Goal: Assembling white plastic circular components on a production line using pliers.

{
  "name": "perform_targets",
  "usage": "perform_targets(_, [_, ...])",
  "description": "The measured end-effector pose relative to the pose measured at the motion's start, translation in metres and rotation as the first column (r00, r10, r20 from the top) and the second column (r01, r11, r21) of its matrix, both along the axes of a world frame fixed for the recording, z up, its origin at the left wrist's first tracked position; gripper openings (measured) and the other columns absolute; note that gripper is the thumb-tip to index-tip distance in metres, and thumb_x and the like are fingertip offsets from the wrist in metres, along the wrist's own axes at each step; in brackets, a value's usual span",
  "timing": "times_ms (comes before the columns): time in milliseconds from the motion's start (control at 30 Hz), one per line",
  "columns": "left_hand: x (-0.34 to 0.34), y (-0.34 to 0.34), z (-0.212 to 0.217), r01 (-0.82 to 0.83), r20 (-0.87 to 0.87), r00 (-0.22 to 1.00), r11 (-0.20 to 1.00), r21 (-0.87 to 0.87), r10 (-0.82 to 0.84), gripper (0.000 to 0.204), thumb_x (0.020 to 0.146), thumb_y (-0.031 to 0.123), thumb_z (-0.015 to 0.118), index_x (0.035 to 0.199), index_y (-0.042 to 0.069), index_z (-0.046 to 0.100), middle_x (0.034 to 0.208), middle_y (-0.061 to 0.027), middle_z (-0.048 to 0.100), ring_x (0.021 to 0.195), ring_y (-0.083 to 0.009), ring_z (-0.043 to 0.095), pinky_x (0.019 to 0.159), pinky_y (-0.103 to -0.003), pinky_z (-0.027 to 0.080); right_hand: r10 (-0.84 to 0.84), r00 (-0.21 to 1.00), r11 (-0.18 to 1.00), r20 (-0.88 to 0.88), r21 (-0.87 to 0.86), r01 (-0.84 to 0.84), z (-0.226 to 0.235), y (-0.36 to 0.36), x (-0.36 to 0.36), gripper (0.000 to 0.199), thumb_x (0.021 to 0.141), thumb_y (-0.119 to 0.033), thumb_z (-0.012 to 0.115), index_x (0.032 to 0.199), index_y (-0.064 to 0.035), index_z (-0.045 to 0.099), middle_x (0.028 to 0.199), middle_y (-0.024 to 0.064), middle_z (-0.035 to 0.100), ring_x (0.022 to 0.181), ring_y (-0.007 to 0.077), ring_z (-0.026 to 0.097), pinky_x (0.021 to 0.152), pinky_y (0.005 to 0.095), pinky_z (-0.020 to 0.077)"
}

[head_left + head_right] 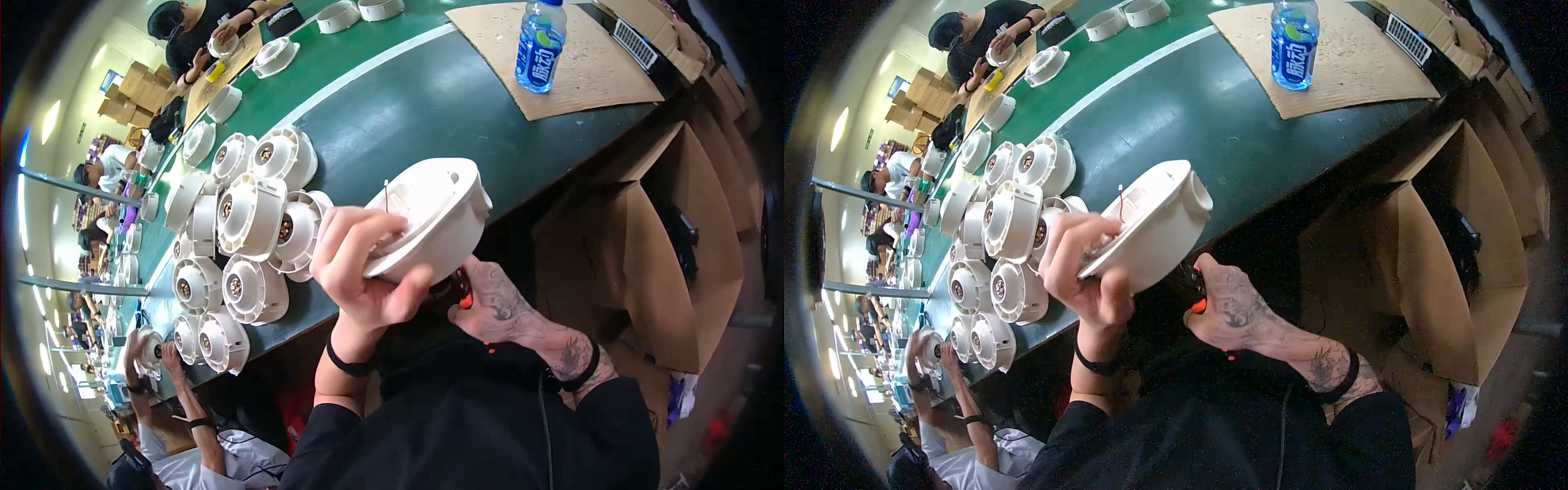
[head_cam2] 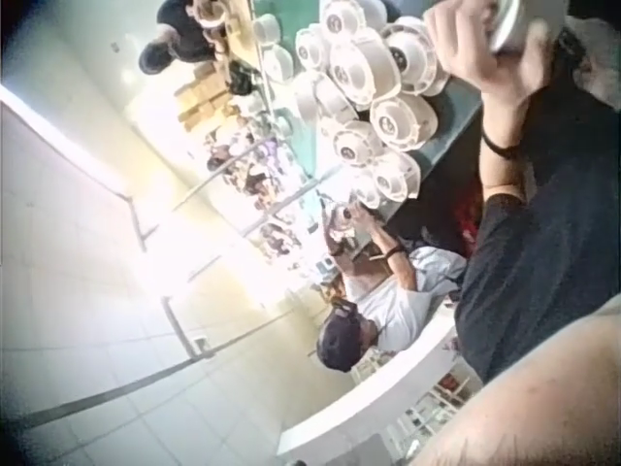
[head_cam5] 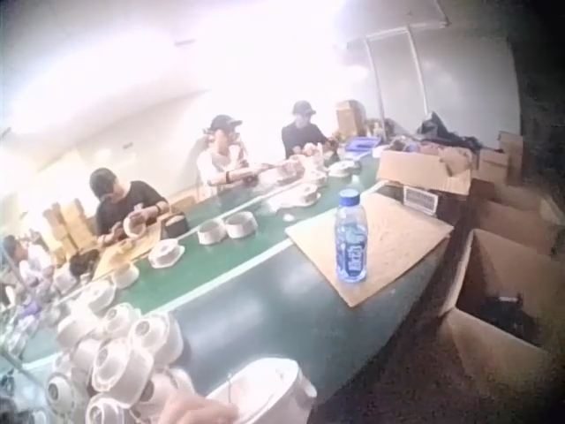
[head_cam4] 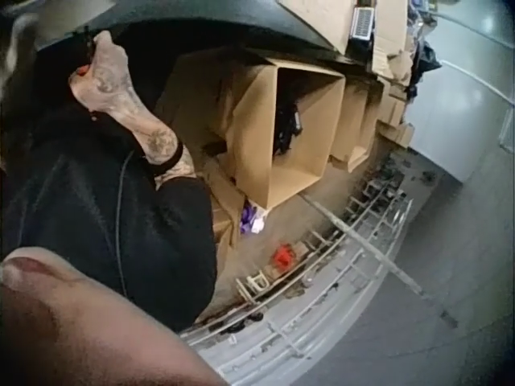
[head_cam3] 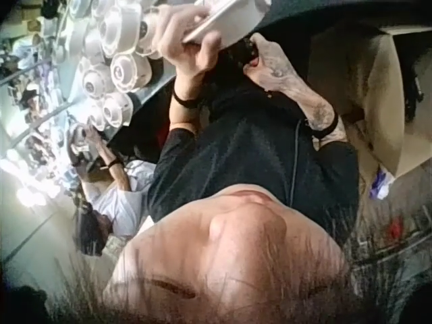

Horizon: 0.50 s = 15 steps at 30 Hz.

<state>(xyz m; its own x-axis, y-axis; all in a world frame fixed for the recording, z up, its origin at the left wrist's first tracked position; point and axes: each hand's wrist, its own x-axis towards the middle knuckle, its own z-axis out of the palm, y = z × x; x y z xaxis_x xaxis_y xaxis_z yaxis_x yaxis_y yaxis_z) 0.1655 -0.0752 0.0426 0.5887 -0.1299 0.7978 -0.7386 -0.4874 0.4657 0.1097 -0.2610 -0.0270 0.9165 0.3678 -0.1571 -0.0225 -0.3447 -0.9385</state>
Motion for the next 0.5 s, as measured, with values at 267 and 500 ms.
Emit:
perform_targets(267, [-0.012,-0.002,-0.051,0.242,0.242,0.961,0.838,-0.489,-0.136,0.03,0.092,0.03,0.066,0.081,0.002,0.068,0.077,-0.0074,0.064,0.069,-0.0211,0.054,0.058,-0.032,0.046,0.637,0.557,0.522,-0.533,0.83,0.197,0.013,-0.019,-0.002,0.048,0.055,-0.01,0.072,0.099,-0.0033,0.053,0.077,0.0076,0.058,0.078,0.026,0.06,0.083,0.0353,0.0439])
perform_targets(500, [-0.014,-0.019,-0.096,-0.089,-0.199,0.785,0.212,-0.973,-0.587,0.065,0.106,0.056,0.036,0.13,-0.003,0.053,0.124,-0.0106,0.061,0.115,-0.0182,0.059,0.099,-0.034,0.046,0.402,0.767,0.58,-0.501,0.787,0.21,0.0,-0.019,0.023,0.041,0.057,-0.001,0.062,0.095,-0.0051,0.049,0.077,0.0031,0.044,0.072,0.0183,0.046,0.071,0.0335,0.039])
